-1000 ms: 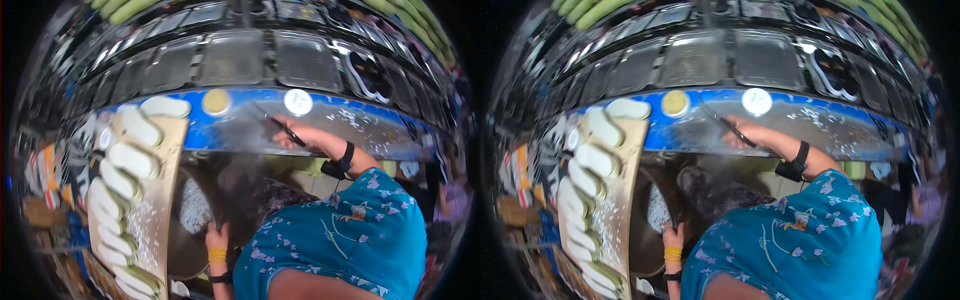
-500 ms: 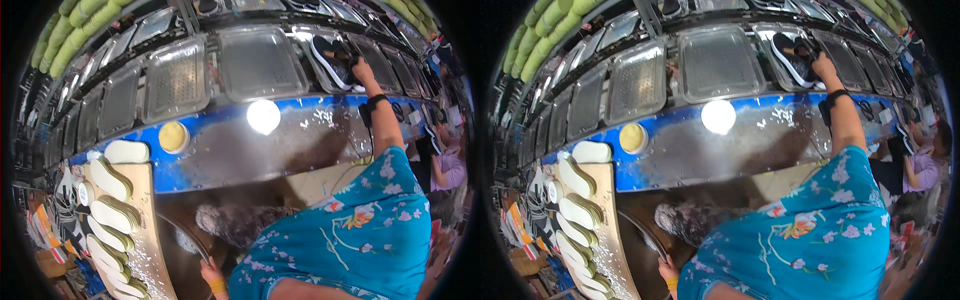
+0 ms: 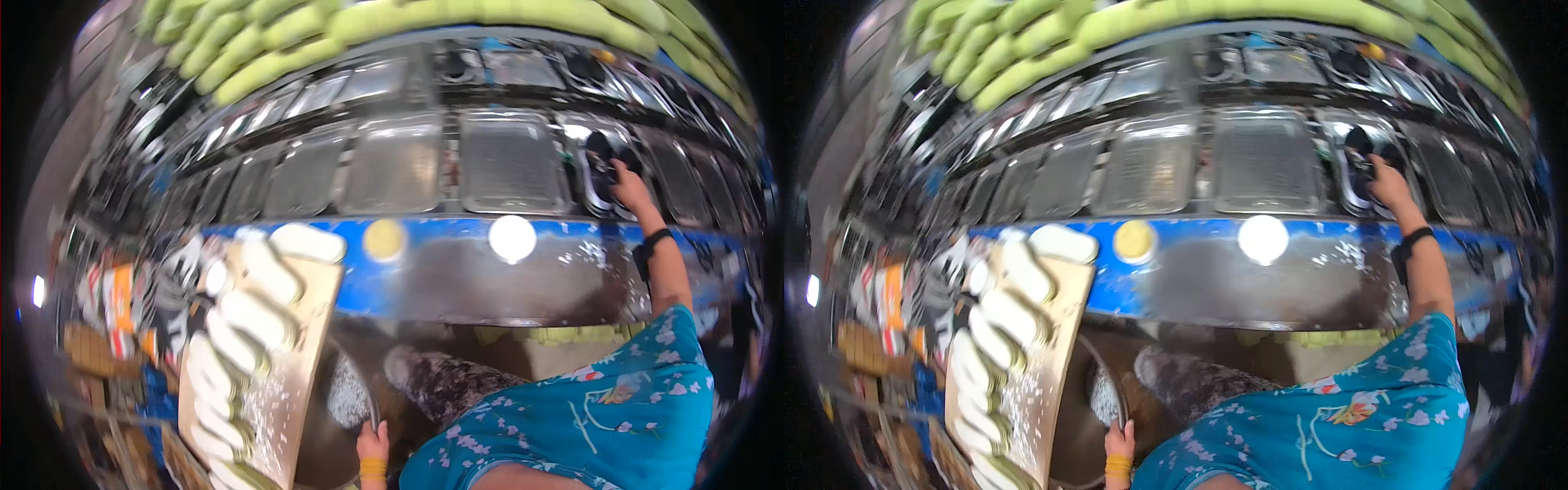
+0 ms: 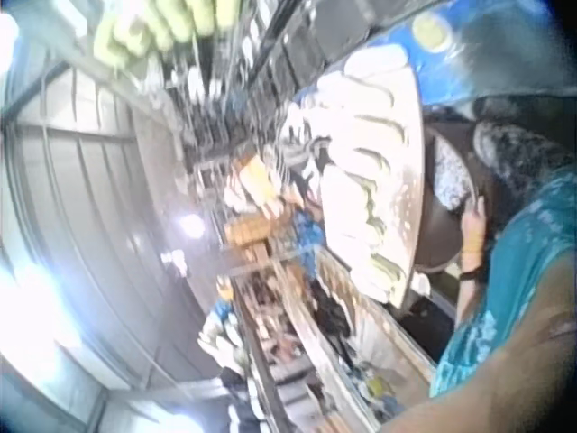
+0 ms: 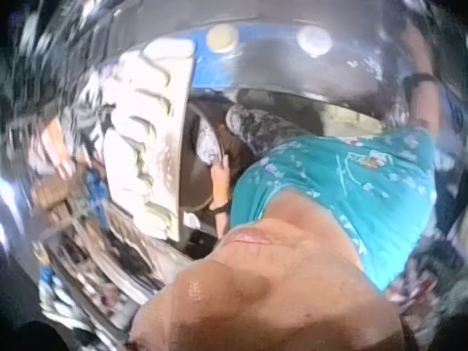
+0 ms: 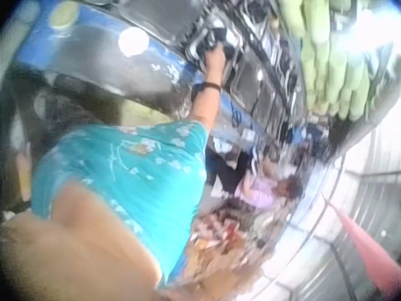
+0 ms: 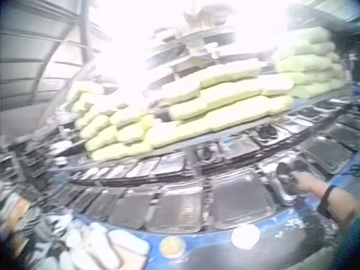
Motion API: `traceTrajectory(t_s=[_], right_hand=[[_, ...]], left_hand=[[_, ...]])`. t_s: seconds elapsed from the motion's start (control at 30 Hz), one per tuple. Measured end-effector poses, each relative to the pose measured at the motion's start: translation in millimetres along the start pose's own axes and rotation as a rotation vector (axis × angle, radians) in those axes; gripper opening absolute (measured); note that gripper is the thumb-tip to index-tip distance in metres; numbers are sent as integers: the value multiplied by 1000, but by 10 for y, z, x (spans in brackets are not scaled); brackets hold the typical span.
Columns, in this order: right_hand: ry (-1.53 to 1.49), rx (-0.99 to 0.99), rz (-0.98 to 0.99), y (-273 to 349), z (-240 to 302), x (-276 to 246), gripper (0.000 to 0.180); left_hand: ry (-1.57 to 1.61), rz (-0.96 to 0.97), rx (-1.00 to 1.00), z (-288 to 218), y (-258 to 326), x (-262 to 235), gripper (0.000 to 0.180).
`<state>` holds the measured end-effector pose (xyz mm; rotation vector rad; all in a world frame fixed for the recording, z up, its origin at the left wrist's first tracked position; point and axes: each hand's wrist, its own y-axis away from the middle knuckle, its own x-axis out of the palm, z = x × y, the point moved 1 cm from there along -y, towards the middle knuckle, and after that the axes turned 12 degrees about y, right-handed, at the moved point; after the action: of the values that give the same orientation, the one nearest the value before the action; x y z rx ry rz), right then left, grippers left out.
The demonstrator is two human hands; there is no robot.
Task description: Trimming excess material from finished shoes and inserting insoles at a factory workstation.
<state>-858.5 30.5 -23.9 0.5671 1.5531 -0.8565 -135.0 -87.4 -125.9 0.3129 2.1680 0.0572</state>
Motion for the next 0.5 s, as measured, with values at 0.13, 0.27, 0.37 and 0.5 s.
traceTrajectory(t_s=[0.13,0.27,0.37,0.5], right_hand=[[-316,101,-307,-64,595,-510,57],[-673,-131,-485,316,1630,-1359,61],[-726,-361,-281,1001,2775,-1773,63],[-692,-1063,-165,2114,3955,-1804,64]], left_hand=[[128,-7,153,26,104,-251,35],[267,-196,172,45,373,-640,30],[686,-44,-172,-17,626,-884,27],[1015,77,-200,-191,651,-1075,42]])
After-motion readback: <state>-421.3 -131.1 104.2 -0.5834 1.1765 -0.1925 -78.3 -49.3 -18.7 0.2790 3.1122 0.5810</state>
